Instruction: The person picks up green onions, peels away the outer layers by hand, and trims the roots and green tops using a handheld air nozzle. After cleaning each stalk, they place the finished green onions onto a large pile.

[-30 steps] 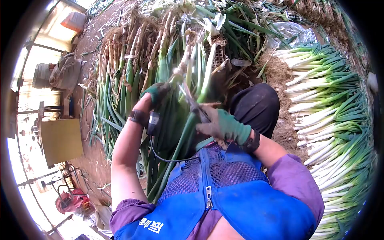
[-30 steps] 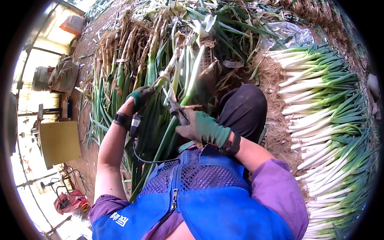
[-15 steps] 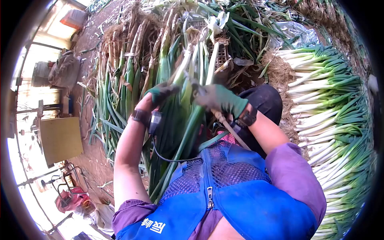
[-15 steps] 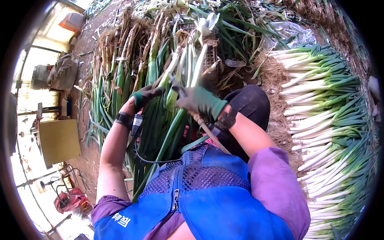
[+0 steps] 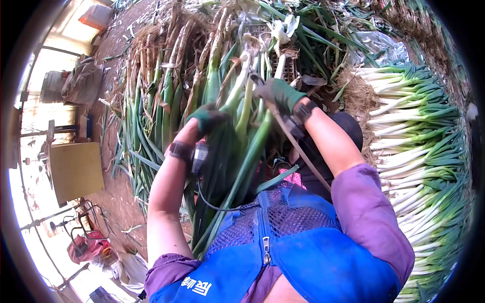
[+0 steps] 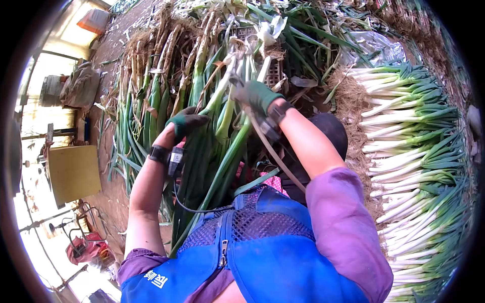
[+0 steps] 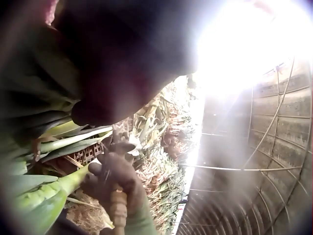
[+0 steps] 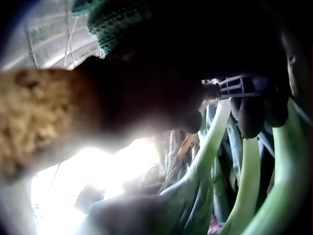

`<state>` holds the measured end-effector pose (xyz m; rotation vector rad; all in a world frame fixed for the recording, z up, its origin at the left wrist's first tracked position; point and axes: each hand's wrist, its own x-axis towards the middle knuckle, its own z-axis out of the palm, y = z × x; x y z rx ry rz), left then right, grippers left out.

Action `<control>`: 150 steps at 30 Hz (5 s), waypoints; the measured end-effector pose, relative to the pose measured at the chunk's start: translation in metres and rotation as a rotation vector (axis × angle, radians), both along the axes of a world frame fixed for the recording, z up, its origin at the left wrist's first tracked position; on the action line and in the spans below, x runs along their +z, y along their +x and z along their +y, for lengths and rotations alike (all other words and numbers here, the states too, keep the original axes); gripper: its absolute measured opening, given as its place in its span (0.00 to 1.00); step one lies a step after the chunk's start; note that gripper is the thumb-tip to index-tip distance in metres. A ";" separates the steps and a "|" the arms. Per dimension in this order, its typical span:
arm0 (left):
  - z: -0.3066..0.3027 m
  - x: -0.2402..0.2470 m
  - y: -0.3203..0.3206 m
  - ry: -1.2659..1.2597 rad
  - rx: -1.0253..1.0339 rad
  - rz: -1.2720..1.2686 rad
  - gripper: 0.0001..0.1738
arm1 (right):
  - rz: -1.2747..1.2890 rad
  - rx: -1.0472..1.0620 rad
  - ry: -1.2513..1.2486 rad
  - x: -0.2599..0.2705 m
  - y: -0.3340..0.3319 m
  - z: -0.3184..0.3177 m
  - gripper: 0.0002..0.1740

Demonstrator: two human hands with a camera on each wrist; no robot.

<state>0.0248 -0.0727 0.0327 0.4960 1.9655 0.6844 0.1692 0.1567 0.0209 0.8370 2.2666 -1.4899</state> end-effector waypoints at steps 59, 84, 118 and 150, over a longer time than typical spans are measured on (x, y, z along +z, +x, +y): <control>0.094 -0.103 -0.109 -0.407 0.081 0.583 0.56 | 0.119 -0.117 -0.006 0.049 0.069 -0.021 0.32; 0.036 -0.027 -0.077 0.511 0.164 0.156 0.22 | 0.223 -0.263 0.137 0.013 0.068 -0.018 0.40; 0.019 0.005 -0.029 -0.098 -0.152 0.399 0.27 | 0.312 -0.180 -0.207 0.028 0.127 -0.095 0.31; 0.013 0.009 -0.035 -0.193 -0.148 0.156 0.25 | 0.249 0.124 -0.014 0.068 0.124 -0.103 0.27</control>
